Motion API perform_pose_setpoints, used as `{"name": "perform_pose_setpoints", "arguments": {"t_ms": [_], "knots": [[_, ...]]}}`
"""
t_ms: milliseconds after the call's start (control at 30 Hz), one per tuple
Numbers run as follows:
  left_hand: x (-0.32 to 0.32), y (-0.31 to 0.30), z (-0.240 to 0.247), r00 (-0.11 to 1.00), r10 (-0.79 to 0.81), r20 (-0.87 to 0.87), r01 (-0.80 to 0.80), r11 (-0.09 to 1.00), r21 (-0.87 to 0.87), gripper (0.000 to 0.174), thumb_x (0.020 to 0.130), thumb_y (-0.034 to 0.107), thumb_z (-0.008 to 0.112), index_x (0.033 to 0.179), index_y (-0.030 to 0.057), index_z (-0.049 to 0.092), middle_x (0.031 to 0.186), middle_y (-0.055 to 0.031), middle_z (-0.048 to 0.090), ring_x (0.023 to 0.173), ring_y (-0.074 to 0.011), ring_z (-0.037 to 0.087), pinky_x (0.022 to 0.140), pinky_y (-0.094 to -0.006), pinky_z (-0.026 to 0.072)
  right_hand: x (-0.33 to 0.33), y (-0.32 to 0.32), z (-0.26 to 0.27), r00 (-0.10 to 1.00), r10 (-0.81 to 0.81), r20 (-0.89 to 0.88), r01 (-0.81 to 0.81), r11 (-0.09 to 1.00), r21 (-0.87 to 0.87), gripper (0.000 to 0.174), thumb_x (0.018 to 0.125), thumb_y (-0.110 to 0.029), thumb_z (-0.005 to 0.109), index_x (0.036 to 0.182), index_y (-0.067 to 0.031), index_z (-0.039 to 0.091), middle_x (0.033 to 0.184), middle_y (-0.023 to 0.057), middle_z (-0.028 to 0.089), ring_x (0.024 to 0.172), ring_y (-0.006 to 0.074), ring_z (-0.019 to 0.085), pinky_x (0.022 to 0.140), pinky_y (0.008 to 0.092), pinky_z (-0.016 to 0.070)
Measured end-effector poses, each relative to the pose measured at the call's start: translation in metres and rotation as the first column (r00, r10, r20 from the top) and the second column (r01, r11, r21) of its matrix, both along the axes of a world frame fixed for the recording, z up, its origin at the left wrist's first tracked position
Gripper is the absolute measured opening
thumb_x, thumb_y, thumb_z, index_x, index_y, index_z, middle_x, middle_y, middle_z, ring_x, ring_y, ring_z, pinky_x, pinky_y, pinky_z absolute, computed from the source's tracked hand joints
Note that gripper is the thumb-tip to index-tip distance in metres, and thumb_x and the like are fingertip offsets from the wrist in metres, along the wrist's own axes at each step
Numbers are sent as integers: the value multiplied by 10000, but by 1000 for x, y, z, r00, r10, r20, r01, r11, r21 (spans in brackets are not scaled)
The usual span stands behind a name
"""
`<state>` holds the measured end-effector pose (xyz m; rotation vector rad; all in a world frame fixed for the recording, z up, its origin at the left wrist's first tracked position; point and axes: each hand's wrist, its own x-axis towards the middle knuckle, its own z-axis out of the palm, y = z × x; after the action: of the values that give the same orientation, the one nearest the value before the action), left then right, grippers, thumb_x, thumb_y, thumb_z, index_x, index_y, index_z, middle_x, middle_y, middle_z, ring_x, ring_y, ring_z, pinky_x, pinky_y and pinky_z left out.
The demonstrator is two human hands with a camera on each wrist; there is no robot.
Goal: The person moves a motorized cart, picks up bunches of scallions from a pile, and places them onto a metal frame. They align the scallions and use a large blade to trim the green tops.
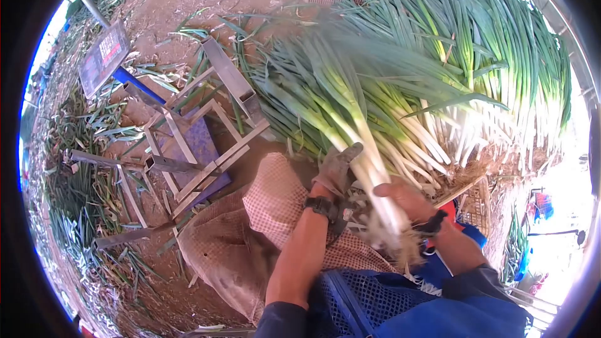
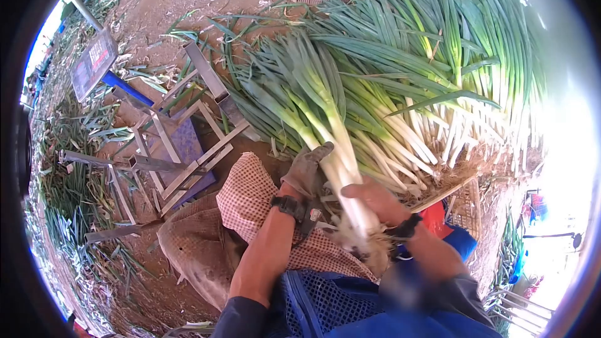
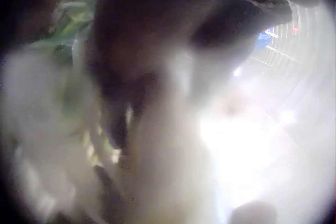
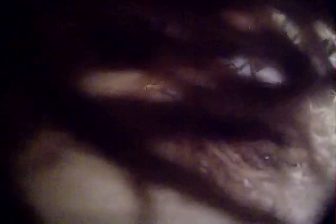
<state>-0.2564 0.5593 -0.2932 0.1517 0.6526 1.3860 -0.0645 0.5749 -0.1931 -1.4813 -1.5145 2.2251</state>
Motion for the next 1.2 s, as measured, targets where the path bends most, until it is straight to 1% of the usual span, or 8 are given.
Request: {"name": "perform_pose_setpoints", "arguments": {"t_ms": [133, 267, 433, 533, 733, 1033, 1133, 1200], "knots": [[7, 4, 19, 928, -83, 364, 53, 994, 92, 474, 1037, 323, 618, 1363, -14, 548, 1316, -149, 659, 1154, -298, 669, 983, -448, 580, 13, -1, 75, 998, -19, 64, 22, 998, -53, 490, 881, -268, 705, 1144, 139, 636, 841, 167, 737, 600, 222, 723, 512, 300, 584], [21, 14, 25, 838, 270, 475, -317, 948, 20, 599, 997, 457, 660, 1421, 55, 533, 1319, -142, 652, 1177, -308, 652, 1041, -470, 542, 11, -36, 145, 1000, -7, 15, 8, 999, -39, 632, 840, -241, 718, 1329, 122, 551, 1052, 197, 721, 782, 196, 741, 599, 290, 603], [11, 24, 57, 802, 244, 546, -413, 886, 212, 771, 983, 640, 551, 1487, 63, 464, 1430, -180, 562, 1310, -347, 552, 1142, -490, 447, 56, -60, 181, 954, 100, 284, -167, 961, 220, 822, 695, -307, 799, 1360, 89, 526, 1101, 142, 693, 905, 185, 679, 804, 296, 568], [-5, 23, 104, 797, 300, 524, -505, 807, 306, 742, 984, 626, 563, 1468, 69, 484, 1399, -173, 586, 1288, -341, 572, 1123, -482, 466, 60, -73, 202, 950, 51, 310, -151, 940, 307, 963, 551, -236, 834, 1411, 49, 512, 1207, 86, 659, 1062, 162, 619, 967, 303, 496], [-83, 2, 205, 751, 431, 499, -660, 482, 576, 606, 986, 497, 648, 1397, 60, 563, 1300, -121, 669, 1116, -266, 680, 1020, -426, 544, 9, -84, 232, 993, 118, 16, -112, 888, 446, 1035, 606, -168, 869, 1492, 57, 383, 1313, 167, 630, 1158, 274, 666, 984, 413, 567], [-321, -167, 277, 251, 934, 254, -663, -25, 748, 736, 805, 420, 810, 1400, 55, 575, 1391, -135, 618, 1313, -291, 542, 1183, -518, 352, -220, 44, 176, 696, 686, 212, -449, 184, 875, 862, 627, -245, 855, 1369, 16, 501, 1174, 171, 671, 989, 275, 701, 906, 394, 571], [-384, -231, 242, 130, 973, 190, -707, -43, 706, 792, 745, 394, 864, 1401, 54, 578, 1421, -140, 601, 1378, -299, 496, 1237, -549, 288, -354, 60, 152, 540, 777, 324, -475, -37, 879, 746, 606, -178, 832, 1272, 16, 556, 1036, 142, 698, 861, 261, 701, 804, 387, 582], [-414, -268, 195, 237, 952, 194, -749, 52, 661, 859, 731, 434, 865, 1439, 62, 550, 1469, -147, 558, 1408, -334, 463, 1245, -592, 263, -433, 56, 130, 428, 779, 459, -626, -111, 772, 734, 605, -129, 827, 1276, 11, 563, 1020, 154, 706, 861, 257, 700, 761, 387, 578]]}}
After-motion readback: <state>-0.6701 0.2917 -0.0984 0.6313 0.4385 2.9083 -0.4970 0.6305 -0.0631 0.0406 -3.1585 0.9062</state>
